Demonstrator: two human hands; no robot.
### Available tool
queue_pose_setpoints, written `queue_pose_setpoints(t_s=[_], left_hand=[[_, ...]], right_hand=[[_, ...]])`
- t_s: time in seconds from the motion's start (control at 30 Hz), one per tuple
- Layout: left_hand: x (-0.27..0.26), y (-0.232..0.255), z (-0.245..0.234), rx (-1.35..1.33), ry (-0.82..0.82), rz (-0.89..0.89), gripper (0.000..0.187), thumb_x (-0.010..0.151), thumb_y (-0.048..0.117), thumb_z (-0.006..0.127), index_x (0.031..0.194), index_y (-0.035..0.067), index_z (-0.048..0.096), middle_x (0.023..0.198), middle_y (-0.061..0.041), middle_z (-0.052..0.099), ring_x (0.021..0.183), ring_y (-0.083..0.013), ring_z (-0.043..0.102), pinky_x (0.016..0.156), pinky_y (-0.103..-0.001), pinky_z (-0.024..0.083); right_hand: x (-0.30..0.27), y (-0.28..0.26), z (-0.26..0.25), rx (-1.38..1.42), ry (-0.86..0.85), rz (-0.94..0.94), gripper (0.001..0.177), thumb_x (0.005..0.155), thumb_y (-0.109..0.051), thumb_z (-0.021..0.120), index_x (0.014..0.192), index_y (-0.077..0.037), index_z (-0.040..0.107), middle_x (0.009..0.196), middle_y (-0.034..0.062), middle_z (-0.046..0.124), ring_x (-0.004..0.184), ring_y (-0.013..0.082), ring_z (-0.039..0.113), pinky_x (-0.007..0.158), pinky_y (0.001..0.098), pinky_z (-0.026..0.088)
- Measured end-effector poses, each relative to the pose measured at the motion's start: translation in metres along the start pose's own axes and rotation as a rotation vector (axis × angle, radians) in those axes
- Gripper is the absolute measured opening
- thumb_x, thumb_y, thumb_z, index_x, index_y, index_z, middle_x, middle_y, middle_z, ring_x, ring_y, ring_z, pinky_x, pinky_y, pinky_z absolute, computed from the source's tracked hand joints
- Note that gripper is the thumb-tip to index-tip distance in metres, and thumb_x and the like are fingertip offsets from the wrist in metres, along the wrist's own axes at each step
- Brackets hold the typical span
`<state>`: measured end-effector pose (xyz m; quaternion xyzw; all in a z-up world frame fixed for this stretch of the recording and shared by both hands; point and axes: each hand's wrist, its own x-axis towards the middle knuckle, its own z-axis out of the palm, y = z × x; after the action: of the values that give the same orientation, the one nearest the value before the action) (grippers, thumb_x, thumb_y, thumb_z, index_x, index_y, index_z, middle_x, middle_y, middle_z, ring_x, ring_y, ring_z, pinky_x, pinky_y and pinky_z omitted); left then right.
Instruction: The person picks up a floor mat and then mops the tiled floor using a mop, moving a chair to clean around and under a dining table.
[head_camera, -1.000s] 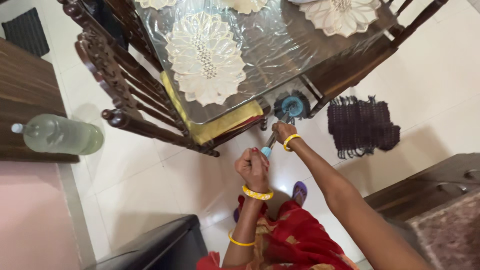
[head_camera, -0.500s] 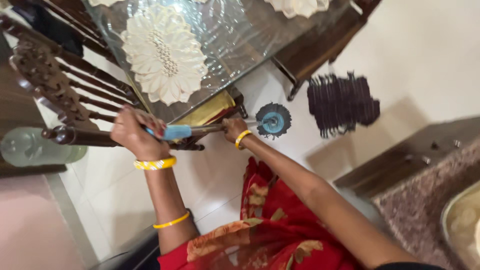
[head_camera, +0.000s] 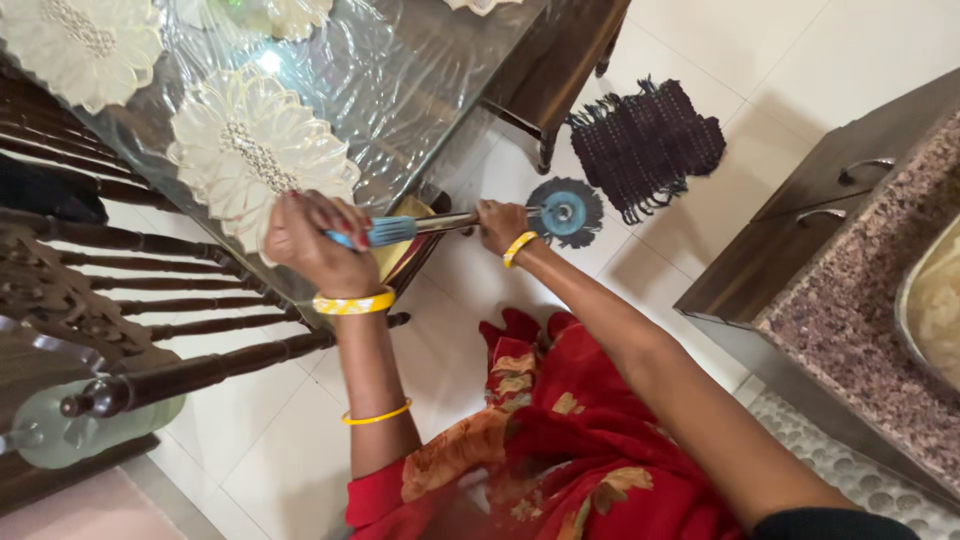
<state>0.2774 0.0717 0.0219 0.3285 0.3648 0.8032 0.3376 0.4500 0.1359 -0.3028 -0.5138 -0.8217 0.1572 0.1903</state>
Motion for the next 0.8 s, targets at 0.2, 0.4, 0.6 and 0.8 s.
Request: queue_pose_setpoints(t_s=[0.2, 0.4, 0.6, 0.8], left_hand=[[-0.001, -0.054, 0.057, 0.122, 0.093, 0.072, 0.035, 0.110, 0.021, 0.040, 0.088, 0.000, 0.058, 0.078, -0.015, 0.061, 0.068, -0.0242, 0.064, 0.074, -0.038, 0.060], [0.022, -0.227, 0.079, -0.155, 0.256, -0.286, 0.028, 0.103, 0.013, 0.054, 0.109, -0.014, 0.063, 0.105, -0.026, 0.069, 0.095, -0.0351, 0.072, 0.091, -0.045, 0.062], [-0.062, -0.338, 0.083, 0.192, -0.055, -0.168, 0.048, 0.107, 0.025, 0.049, 0.143, -0.007, 0.048, 0.139, -0.018, 0.060, 0.126, -0.0229, 0.063, 0.108, -0.032, 0.051], [-0.021, -0.421, 0.095, 0.458, -0.139, -0.199, 0.022, 0.097, 0.002, 0.069, 0.116, -0.008, 0.065, 0.106, -0.014, 0.069, 0.095, -0.0164, 0.066, 0.085, -0.029, 0.055]], right_hand=[[0.030, 0.043, -0.041, 0.049, -0.089, 0.022, 0.022, 0.086, -0.025, 0.072, 0.098, -0.011, 0.060, 0.080, 0.0134, 0.071, 0.075, 0.0385, 0.070, 0.068, 0.0533, 0.054], [0.066, 0.098, -0.053, 0.050, -0.070, 0.103, 0.025, 0.085, -0.029, 0.072, 0.102, -0.014, 0.062, 0.079, 0.0141, 0.071, 0.076, 0.0396, 0.070, 0.066, 0.0546, 0.053], [0.105, 0.150, -0.056, 0.195, 0.041, 0.150, 0.023, 0.087, -0.030, 0.067, 0.104, -0.014, 0.064, 0.082, 0.0147, 0.072, 0.078, 0.0398, 0.071, 0.066, 0.0537, 0.053], [0.118, 0.178, -0.056, 0.683, 0.170, 0.181, 0.031, 0.100, -0.027, 0.059, 0.128, -0.015, 0.065, 0.101, 0.0186, 0.074, 0.087, 0.0340, 0.074, 0.070, 0.0423, 0.059]])
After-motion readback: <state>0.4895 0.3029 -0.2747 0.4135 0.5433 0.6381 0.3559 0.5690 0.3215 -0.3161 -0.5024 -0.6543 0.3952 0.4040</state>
